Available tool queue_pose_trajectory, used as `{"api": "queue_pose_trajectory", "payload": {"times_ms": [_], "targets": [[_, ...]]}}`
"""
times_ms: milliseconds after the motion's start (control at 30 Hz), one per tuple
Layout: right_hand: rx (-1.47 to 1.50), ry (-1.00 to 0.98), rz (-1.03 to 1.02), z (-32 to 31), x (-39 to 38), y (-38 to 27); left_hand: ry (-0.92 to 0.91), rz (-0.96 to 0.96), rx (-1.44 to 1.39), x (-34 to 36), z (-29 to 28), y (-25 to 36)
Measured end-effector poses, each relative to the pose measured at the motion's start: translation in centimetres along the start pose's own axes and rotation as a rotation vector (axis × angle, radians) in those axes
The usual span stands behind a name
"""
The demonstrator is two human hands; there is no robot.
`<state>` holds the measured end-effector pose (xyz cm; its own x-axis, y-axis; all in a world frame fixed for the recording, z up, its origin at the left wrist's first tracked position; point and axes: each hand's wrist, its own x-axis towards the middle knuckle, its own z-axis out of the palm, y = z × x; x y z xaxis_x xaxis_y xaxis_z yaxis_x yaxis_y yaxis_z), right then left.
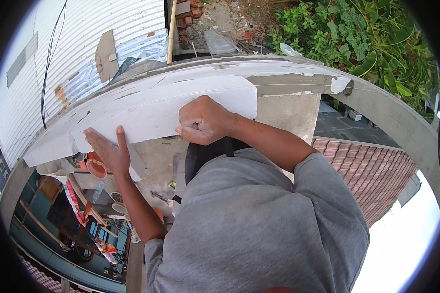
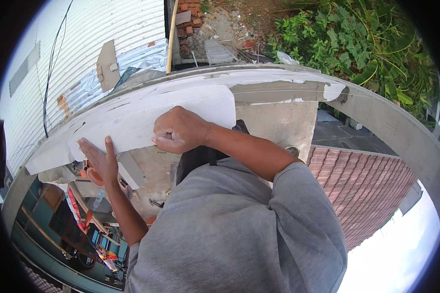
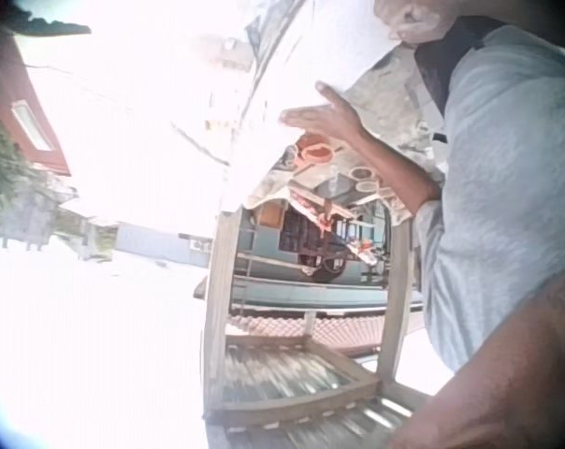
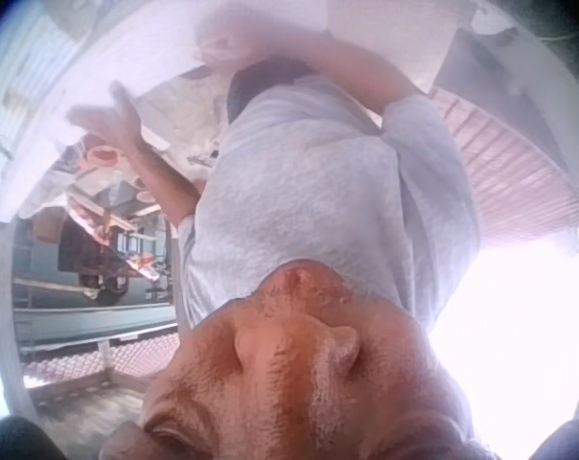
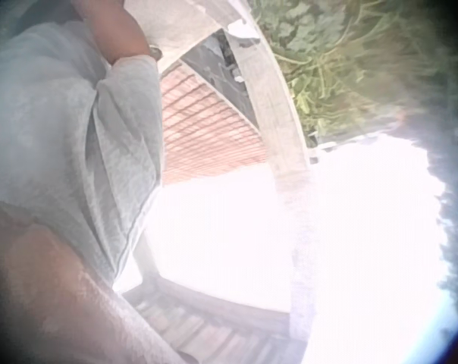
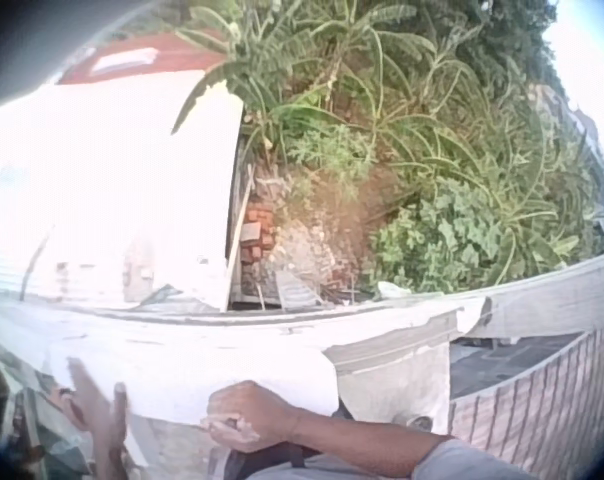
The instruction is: The person applies mortar to white blocks using a trowel and places them onto a curved wall structure. The person repeatedly scoops mortar, spreads it on the blocks, and positions them along the wall.
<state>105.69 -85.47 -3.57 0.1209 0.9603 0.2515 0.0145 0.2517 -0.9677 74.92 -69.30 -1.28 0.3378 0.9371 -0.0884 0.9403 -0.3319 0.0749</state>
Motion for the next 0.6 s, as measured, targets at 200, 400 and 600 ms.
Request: {"api": "queue_pose_trajectory", "payload": {"times_ms": [200, 400, 600], "targets": [[-0.107, -0.090, 0.096, 1.4, -0.5, -3.3, 0.052, 0.030, -0.027, -1.9, -0.7, -0.5], [-0.224, -0.110, 0.126, 7.0, -3.1, -4.0, 0.232, 0.042, -0.396, -7.5, -0.7, -5.3], [-0.230, -0.339, 0.106, 17.6, -6.4, -6.6, -0.012, -0.365, -0.575, -27.0, 7.0, -12.2]]}}
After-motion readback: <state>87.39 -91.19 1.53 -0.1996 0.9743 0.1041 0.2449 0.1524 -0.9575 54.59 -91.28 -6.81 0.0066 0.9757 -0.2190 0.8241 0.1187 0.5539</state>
